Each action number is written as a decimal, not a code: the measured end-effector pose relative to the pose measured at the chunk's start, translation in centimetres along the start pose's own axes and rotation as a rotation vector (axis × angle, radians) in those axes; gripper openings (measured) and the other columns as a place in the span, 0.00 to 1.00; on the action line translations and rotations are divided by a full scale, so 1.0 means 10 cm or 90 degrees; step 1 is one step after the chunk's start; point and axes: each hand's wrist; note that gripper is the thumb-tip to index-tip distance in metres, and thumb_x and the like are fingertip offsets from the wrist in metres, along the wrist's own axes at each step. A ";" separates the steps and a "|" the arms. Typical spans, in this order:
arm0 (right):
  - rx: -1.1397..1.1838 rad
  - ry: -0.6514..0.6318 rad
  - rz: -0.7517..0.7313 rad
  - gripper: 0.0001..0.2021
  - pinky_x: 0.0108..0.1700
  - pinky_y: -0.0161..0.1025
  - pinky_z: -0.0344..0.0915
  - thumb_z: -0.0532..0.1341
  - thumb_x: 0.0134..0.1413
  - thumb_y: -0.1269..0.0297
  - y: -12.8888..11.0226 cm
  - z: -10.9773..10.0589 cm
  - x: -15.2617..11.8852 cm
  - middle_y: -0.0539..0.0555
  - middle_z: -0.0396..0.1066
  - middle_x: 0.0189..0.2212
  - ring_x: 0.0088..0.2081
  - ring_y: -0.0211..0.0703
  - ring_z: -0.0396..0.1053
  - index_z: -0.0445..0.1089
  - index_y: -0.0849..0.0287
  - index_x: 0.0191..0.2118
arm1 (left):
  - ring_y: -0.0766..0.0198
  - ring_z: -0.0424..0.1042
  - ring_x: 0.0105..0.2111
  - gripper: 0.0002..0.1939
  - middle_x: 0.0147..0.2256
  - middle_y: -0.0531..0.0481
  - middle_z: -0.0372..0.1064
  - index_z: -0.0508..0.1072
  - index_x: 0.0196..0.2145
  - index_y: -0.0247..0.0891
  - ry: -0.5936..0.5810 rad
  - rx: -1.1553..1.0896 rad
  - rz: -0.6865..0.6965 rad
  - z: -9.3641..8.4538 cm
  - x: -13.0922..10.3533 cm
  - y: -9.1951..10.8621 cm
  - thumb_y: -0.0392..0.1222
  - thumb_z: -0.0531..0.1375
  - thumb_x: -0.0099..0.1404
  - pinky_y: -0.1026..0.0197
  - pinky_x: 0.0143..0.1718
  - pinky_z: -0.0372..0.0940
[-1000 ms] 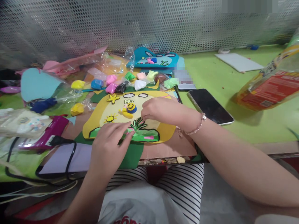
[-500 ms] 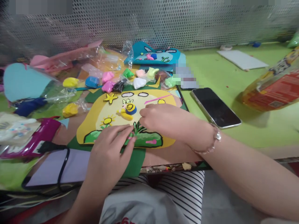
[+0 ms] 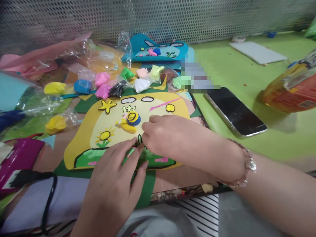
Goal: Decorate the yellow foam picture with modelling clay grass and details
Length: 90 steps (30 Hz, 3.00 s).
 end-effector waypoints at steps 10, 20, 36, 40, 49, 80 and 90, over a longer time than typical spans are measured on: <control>0.024 -0.009 0.018 0.09 0.31 0.40 0.51 0.58 0.54 0.78 -0.01 0.02 0.00 0.54 0.64 0.28 0.29 0.40 0.57 0.64 0.61 0.25 | 0.48 0.71 0.46 0.13 0.47 0.37 0.72 0.73 0.44 0.29 0.008 0.004 -0.014 0.00 -0.03 0.01 0.37 0.56 0.64 0.47 0.43 0.68; 0.025 -0.012 -0.005 0.09 0.32 0.40 0.51 0.56 0.55 0.79 0.00 0.01 0.00 0.55 0.65 0.28 0.29 0.40 0.57 0.65 0.61 0.26 | 0.49 0.71 0.45 0.13 0.46 0.38 0.72 0.73 0.44 0.29 0.017 0.003 -0.015 -0.01 -0.02 0.03 0.37 0.56 0.64 0.47 0.43 0.68; 0.047 -0.018 0.006 0.08 0.33 0.40 0.52 0.57 0.55 0.78 -0.01 0.01 -0.02 0.55 0.66 0.30 0.30 0.41 0.58 0.65 0.61 0.28 | 0.48 0.71 0.46 0.13 0.47 0.37 0.72 0.73 0.45 0.29 -0.004 -0.007 -0.016 -0.01 -0.01 0.02 0.37 0.56 0.64 0.47 0.43 0.69; 0.033 -0.020 0.010 0.08 0.34 0.40 0.51 0.56 0.56 0.78 -0.01 0.01 -0.02 0.55 0.66 0.30 0.30 0.40 0.58 0.64 0.61 0.28 | 0.48 0.71 0.45 0.13 0.46 0.37 0.72 0.73 0.45 0.29 0.002 -0.004 -0.015 -0.01 -0.02 0.02 0.38 0.56 0.65 0.47 0.43 0.68; 0.027 -0.025 0.008 0.09 0.31 0.40 0.50 0.57 0.55 0.79 -0.01 -0.01 0.01 0.54 0.66 0.28 0.28 0.40 0.58 0.64 0.60 0.26 | 0.48 0.70 0.47 0.16 0.48 0.36 0.71 0.71 0.47 0.29 -0.005 -0.004 -0.022 -0.01 -0.01 0.01 0.40 0.56 0.65 0.47 0.46 0.67; 0.092 -0.052 0.029 0.08 0.32 0.40 0.53 0.58 0.52 0.78 0.05 -0.09 -0.11 0.53 0.66 0.26 0.28 0.40 0.60 0.66 0.61 0.26 | 0.40 0.60 0.57 0.34 0.59 0.34 0.60 0.63 0.58 0.30 -0.132 0.000 -0.020 0.04 0.01 0.01 0.59 0.51 0.64 0.38 0.53 0.59; 0.139 -0.065 0.026 0.13 0.31 0.39 0.51 0.58 0.59 0.61 -0.01 -0.05 -0.17 0.55 0.67 0.27 0.26 0.37 0.56 0.67 0.61 0.27 | 0.40 0.60 0.57 0.35 0.60 0.34 0.58 0.61 0.60 0.30 -0.147 0.027 -0.013 0.02 0.00 0.01 0.58 0.52 0.64 0.39 0.53 0.59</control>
Point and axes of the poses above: each hand's wrist, its own x-axis towards the middle knuckle, its own z-axis out of the palm, y = z × x
